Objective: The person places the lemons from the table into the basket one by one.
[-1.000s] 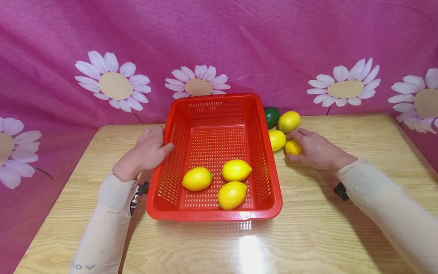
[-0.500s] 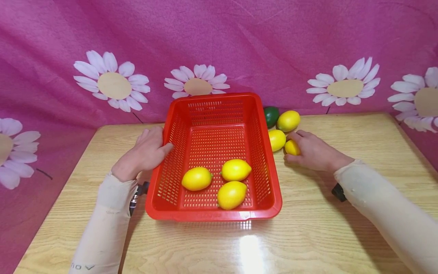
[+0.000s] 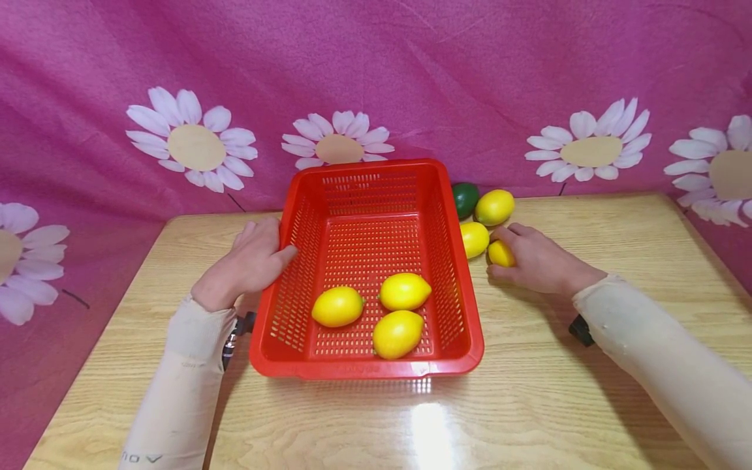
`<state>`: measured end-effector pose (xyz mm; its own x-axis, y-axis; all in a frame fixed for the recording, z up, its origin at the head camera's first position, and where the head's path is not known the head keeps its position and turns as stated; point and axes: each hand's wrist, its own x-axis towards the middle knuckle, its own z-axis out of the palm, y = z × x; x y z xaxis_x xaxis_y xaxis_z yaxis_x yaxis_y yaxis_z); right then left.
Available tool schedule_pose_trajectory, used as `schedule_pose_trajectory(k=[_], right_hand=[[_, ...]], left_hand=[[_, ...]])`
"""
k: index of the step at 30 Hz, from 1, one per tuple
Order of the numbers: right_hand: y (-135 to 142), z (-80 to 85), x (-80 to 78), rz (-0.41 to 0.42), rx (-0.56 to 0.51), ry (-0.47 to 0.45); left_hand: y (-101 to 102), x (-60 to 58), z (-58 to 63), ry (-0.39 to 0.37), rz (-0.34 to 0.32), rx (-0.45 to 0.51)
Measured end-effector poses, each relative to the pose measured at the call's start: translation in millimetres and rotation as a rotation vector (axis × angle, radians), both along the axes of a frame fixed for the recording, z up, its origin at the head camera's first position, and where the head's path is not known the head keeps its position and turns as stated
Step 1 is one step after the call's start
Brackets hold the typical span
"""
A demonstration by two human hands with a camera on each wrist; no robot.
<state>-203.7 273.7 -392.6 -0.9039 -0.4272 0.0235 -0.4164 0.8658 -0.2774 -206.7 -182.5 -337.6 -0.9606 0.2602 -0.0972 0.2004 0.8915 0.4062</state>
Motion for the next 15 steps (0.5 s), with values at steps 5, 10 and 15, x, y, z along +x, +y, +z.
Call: schedule_pose_trajectory(k=[5, 10, 15], right_hand=[[0.3, 2.7, 0.9, 0.007, 0.008, 0.006], [0.9, 3.0, 1.5, 0.041, 0.007, 0.037], [1.8, 4.6, 1.8, 0.059, 0.022, 0.049]], left_hand=[[-0.1, 0.5, 0.4, 0.003, -0.001, 0.008], [0.2, 0.9, 0.7, 0.003, -0.004, 0.017], [0.8, 1.1, 0.2, 0.004, -0.013, 0.028]])
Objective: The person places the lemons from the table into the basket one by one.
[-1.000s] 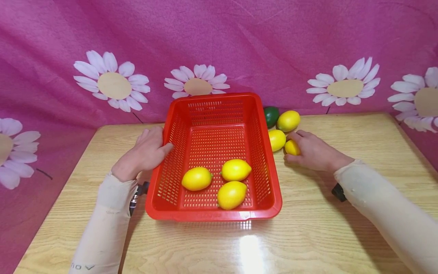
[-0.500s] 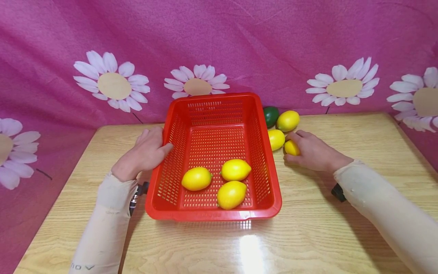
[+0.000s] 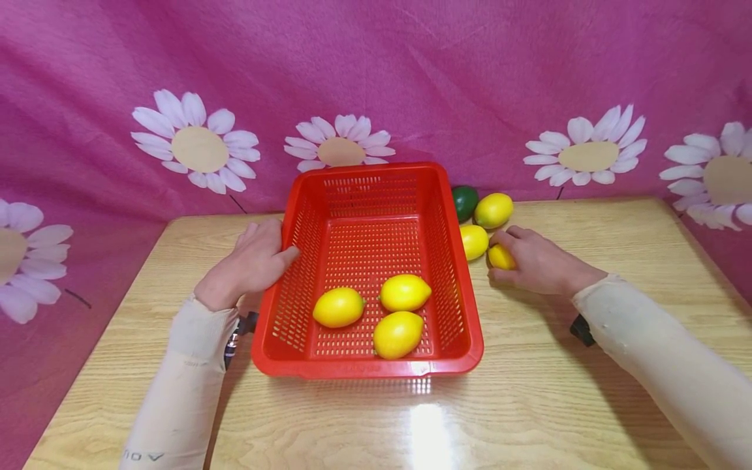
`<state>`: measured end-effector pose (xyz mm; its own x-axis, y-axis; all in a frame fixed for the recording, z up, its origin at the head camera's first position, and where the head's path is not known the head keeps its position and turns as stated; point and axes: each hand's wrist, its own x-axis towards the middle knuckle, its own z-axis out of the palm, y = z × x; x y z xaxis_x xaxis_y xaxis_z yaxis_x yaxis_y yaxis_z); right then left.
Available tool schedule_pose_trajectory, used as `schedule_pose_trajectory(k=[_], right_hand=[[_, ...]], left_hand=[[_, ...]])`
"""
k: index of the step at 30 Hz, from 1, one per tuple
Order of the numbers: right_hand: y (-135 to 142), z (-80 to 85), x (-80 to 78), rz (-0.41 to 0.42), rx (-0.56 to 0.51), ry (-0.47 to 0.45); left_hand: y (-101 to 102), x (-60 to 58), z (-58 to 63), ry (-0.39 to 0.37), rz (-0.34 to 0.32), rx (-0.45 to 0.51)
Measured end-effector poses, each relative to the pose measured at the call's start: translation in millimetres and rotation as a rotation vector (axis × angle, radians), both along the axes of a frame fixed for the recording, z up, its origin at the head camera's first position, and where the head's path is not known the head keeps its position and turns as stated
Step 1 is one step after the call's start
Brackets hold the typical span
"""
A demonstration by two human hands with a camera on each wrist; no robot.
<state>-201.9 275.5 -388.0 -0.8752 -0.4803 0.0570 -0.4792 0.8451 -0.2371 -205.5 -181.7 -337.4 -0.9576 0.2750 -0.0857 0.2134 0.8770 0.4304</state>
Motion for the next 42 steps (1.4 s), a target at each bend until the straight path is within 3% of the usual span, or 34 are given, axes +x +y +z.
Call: schedule_pose_trajectory(k=[16, 42], right_hand=[[4.8, 7.1, 3.1, 0.010, 0.015, 0.036], [4.3, 35.2, 13.7, 0.020, 0.042, 0.061]], left_hand=[[3.1, -1.4, -0.6, -0.003, 0.006, -0.016], [1.7, 0.6, 0.7, 0.033, -0.024, 0.032]])
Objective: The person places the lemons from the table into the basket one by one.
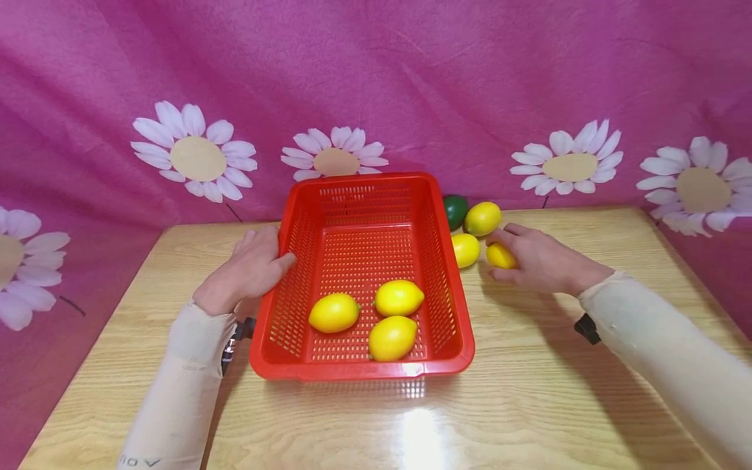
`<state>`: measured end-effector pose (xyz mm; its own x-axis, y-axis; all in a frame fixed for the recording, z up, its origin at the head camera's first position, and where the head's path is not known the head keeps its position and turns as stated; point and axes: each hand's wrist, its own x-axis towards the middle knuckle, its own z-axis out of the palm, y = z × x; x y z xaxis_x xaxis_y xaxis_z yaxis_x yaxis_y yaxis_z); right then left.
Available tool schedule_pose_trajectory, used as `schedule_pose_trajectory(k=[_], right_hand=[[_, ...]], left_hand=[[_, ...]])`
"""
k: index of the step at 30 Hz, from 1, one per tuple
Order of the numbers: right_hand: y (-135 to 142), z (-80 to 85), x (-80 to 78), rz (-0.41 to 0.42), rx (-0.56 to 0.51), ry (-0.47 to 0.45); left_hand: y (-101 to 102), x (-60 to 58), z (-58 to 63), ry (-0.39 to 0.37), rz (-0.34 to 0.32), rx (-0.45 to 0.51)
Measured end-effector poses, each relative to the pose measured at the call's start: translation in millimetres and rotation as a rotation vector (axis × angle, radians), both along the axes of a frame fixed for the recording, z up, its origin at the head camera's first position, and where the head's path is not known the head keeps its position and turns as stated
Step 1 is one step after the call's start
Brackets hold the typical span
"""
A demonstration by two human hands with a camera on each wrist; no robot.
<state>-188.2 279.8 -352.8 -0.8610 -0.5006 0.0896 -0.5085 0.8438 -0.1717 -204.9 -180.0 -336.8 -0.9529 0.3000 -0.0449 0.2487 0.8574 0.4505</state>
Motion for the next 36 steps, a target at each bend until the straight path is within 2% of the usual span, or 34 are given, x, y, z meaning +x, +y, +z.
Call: schedule_pose_trajectory(k=[7, 29, 36], right_hand=[[-1.0, 5.8, 2.9, 0.037, -0.002, 0.038], [-13.1, 18.2, 6.9, 0.122, -0.028, 0.117], [-19.1, 22.3, 7.4, 0.129, -0.043, 0.136]], left_hand=[[-0.4, 0.0, -0.6, 0.005, -0.008, 0.008], [-1.3, 0.9, -0.8, -0.025, 0.031, -0.029], [-0.9, -0.4, -1.5, -0.005, 0.010, -0.017]])
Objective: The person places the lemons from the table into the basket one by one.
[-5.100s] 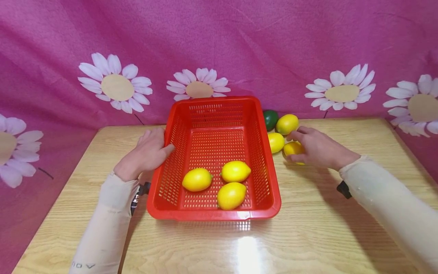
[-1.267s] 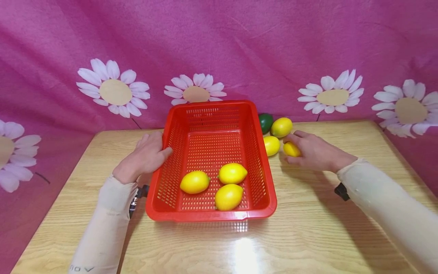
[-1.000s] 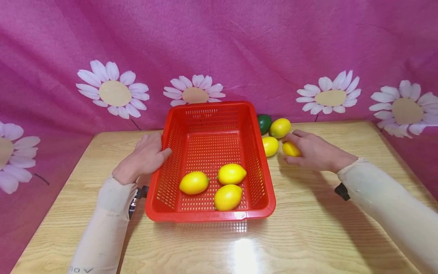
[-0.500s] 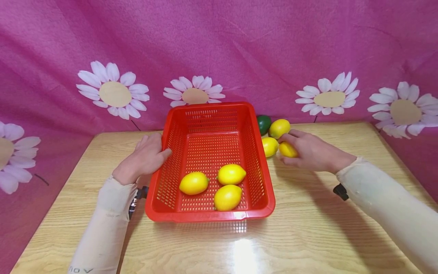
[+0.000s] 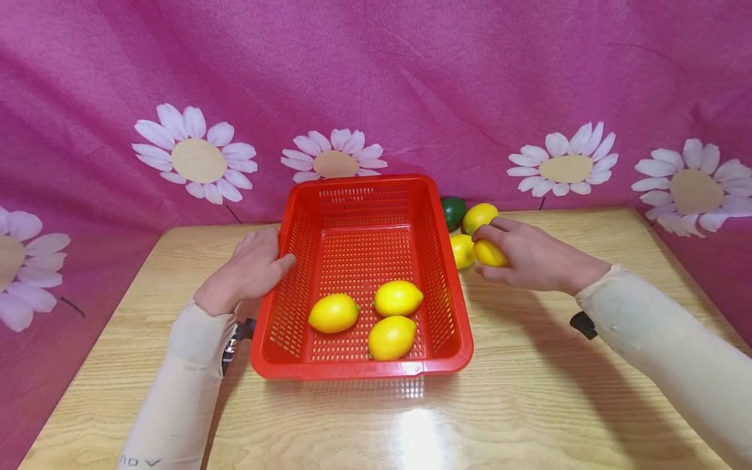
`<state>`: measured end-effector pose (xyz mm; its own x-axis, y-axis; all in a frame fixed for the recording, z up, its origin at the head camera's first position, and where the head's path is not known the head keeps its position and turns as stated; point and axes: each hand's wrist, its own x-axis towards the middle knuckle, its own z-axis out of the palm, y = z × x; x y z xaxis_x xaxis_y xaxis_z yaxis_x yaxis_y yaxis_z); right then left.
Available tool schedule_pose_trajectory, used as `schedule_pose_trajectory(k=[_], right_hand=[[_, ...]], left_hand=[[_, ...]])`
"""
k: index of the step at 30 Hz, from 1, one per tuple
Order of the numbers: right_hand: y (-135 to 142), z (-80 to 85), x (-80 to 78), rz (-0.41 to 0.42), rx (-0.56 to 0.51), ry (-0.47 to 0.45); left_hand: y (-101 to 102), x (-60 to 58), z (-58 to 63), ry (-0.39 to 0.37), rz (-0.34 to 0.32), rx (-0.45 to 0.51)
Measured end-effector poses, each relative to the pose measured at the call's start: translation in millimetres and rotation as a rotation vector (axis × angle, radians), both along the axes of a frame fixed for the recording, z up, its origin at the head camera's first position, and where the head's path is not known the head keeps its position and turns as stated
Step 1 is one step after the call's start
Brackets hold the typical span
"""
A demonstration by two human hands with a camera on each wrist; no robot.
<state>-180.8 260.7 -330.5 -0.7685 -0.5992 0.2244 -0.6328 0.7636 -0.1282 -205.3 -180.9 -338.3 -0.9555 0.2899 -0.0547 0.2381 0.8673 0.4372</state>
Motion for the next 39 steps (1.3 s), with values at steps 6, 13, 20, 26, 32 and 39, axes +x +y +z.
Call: schedule_pose_trajectory(k=[6, 13, 20, 26, 32, 39], right_hand=[[-6.2, 4.0, 1.1, 0.002, -0.005, -0.010], [-14.3, 6.8, 1.6, 0.014, -0.010, -0.002], [-24.5, 12.5, 2.9, 0.033, -0.001, -0.005], [-26.7, 20.2, 5.2, 0.033, 0.000, 0.021], [-27.3, 27.9, 5.3, 0.057, -0.010, 0.030], [-30.3, 33.6, 6.4, 0.066, -0.011, 0.041]], left_hand=[[-0.1, -0.9, 0.6, -0.002, -0.006, 0.001], [0.8, -2.3, -1.0, 0.001, -0.009, 0.008], [2.0, -1.0, 0.4, -0.024, 0.005, 0.011], [2.4, -1.1, 0.6, -0.038, 0.018, 0.007], [1.8, -0.6, 1.0, -0.014, 0.005, 0.025], [0.7, 0.3, 0.4, -0.018, 0.008, 0.019]])
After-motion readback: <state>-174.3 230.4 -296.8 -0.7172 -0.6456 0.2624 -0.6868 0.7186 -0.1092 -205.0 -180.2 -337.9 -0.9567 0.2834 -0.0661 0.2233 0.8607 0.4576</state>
